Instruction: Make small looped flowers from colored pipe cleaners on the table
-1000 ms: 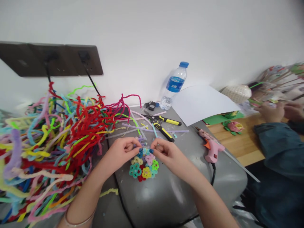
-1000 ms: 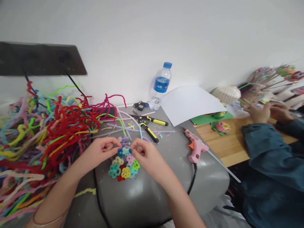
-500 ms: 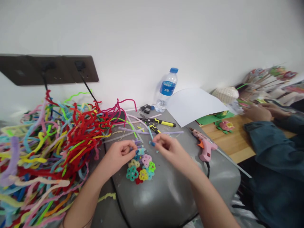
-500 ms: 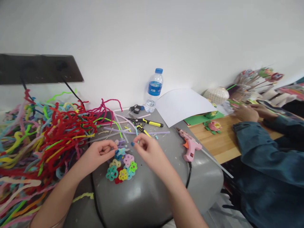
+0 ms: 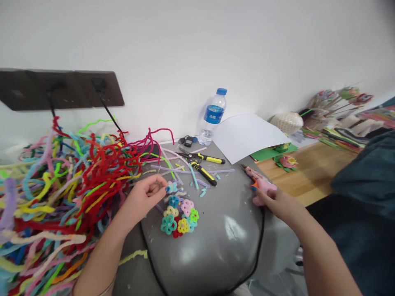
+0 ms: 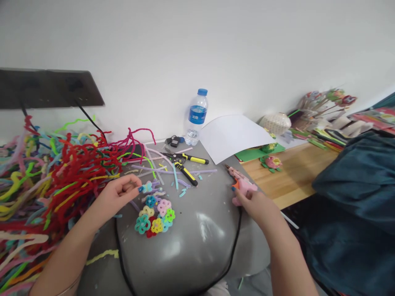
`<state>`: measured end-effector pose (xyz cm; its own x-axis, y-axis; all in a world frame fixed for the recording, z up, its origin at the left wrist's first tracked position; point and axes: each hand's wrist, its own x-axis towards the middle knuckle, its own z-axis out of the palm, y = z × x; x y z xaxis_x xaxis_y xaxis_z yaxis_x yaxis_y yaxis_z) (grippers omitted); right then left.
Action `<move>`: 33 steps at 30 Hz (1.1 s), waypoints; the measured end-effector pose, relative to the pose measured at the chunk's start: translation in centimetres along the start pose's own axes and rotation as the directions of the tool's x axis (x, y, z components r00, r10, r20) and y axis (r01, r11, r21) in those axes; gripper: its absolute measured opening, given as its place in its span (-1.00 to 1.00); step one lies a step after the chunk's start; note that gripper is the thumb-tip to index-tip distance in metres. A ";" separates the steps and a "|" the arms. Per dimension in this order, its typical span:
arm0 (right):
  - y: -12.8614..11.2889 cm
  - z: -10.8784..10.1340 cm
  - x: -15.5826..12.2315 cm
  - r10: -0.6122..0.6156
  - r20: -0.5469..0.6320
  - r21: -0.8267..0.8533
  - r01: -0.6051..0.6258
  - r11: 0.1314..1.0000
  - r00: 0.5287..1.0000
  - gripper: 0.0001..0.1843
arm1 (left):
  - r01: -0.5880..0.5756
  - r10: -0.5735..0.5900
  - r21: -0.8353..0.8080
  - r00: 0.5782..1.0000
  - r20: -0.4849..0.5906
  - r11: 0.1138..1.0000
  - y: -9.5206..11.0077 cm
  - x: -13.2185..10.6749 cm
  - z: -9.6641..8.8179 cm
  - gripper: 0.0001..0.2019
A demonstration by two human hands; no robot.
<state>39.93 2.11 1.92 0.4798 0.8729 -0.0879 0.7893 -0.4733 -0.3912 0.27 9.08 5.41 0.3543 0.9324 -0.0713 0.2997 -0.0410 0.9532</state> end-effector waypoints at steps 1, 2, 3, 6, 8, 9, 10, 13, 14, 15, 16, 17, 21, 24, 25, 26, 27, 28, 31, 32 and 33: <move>0.0 0.3 0.1 0.020 -0.007 -0.012 -0.020 1.000 1.000 -0.48 | 0.001 -0.001 0.005 1.000 0.001 1.000 -0.1 0.1 0.0 -0.84; -0.1 0.5 0.0 0.057 0.018 -0.025 -0.057 0.998 0.998 -0.51 | 0.002 -0.002 0.010 1.000 0.002 1.000 -0.2 0.1 0.0 -0.84; -0.1 0.5 0.0 0.097 0.056 -0.023 -0.095 0.995 0.994 -0.53 | 0.003 -0.003 0.013 1.000 0.003 1.000 -0.3 0.1 0.1 -0.84; 0.6 0.1 -0.8 0.158 0.139 0.129 -0.176 0.976 0.978 -0.65 | 0.005 -0.005 0.019 1.000 0.004 1.000 -0.3 0.2 0.0 -0.84; 1.1 0.0 -1.8 0.176 0.139 0.292 -0.210 0.933 0.975 -0.71 | 0.004 -0.004 0.016 1.000 -0.004 1.000 -0.3 0.2 0.0 -0.84; 1.2 0.1 -2.5 0.173 0.112 0.387 -0.203 0.899 0.979 -0.72 | 0.003 -0.003 0.012 1.000 -0.008 1.000 -0.3 0.2 0.0 -0.84; 1.0 0.3 -3.2 0.162 0.072 0.487 -0.176 0.855 0.984 -0.72 | 0.000 0.000 0.008 1.000 -0.012 1.000 -0.3 0.3 -0.1 -0.84; -0.9 1.0 -5.8 0.148 0.005 0.755 -0.101 0.648 0.989 -0.63 | -0.008 0.008 -0.004 1.000 -0.028 1.000 -0.4 0.3 -0.1 -0.84; -1.9 1.1 -6.7 0.121 0.041 0.806 -0.105 0.583 0.992 -0.60 | -0.010 0.010 -0.008 0.999 -0.040 1.000 -0.4 0.3 -0.1 -0.84; -2.9 1.3 -7.6 0.083 0.070 0.837 -0.104 0.537 0.994 -0.59 | -0.010 0.009 -0.011 0.999 -0.053 1.000 -0.4 0.3 -0.1 -0.84; -3.9 1.4 -8.4 0.046 0.106 0.850 -0.115 0.514 0.993 -0.60 | -0.008 0.007 -0.013 0.998 -0.065 1.000 -0.4 0.3 -0.1 -0.84; -4.8 1.4 -9.1 0.009 0.159 0.850 -0.142 0.507 0.987 -0.59 | -0.008 0.007 -0.016 0.997 -0.076 1.000 -0.3 0.3 -0.1 -0.84; -7.3 1.7 -10.4 -0.166 0.378 0.799 -0.230 0.555 0.911 -0.46 | -0.014 0.009 -0.039 0.994 -0.108 0.999 -0.2 0.1 -0.2 -0.82; -8.2 2.0 -10.4 -0.315 0.436 0.774 -0.173 0.609 0.843 -0.40 | -0.015 0.008 -0.058 0.993 -0.119 0.998 0.0 0.0 -0.3 -0.82; -8.5 2.2 -10.3 -0.345 0.435 0.760 -0.133 0.637 0.832 -0.39 | -0.015 0.008 -0.059 0.993 -0.121 0.998 0.0 0.0 -0.3 -0.81; -8.7 2.3 -10.2 -0.363 0.423 0.740 -0.085 0.667 0.830 -0.38 | -0.014 0.007 -0.057 0.993 -0.122 0.998 0.1 -0.1 -0.3 -0.81; -9.0 2.4 -10.2 -0.371 0.407 0.715 -0.039 0.698 0.835 -0.38 | -0.013 0.006 -0.054 0.993 -0.121 0.998 0.1 -0.1 -0.3 -0.81; -9.2 2.6 -10.2 -0.372 0.390 0.688 0.003 0.726 0.842 -0.38 | -0.013 0.007 -0.050 0.993 -0.119 0.999 0.1 -0.1 -0.3 -0.82; -9.7 2.9 -10.4 -0.367 0.361 0.622 0.073 0.780 0.857 -0.40 | -0.019 0.013 -0.048 0.994 -0.113 0.999 0.2 -0.1 -0.3 -0.83; -9.8 3.0 -10.4 -0.370 0.360 0.609 0.085 0.789 0.857 -0.42 | -0.020 0.015 -0.049 0.994 -0.111 0.999 0.2 -0.1 -0.3 -0.83; -9.8 3.1 -10.5 -0.374 0.357 0.600 0.096 0.794 0.856 -0.44 | -0.022 0.016 -0.051 0.994 -0.111 0.998 0.2 -0.1 -0.3 -0.83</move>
<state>25.94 -2.01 3.83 -0.0210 0.9664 -0.2563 0.4430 -0.2208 -0.8689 0.03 9.05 5.72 0.2587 0.9657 -0.0233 0.2468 -0.0428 0.9681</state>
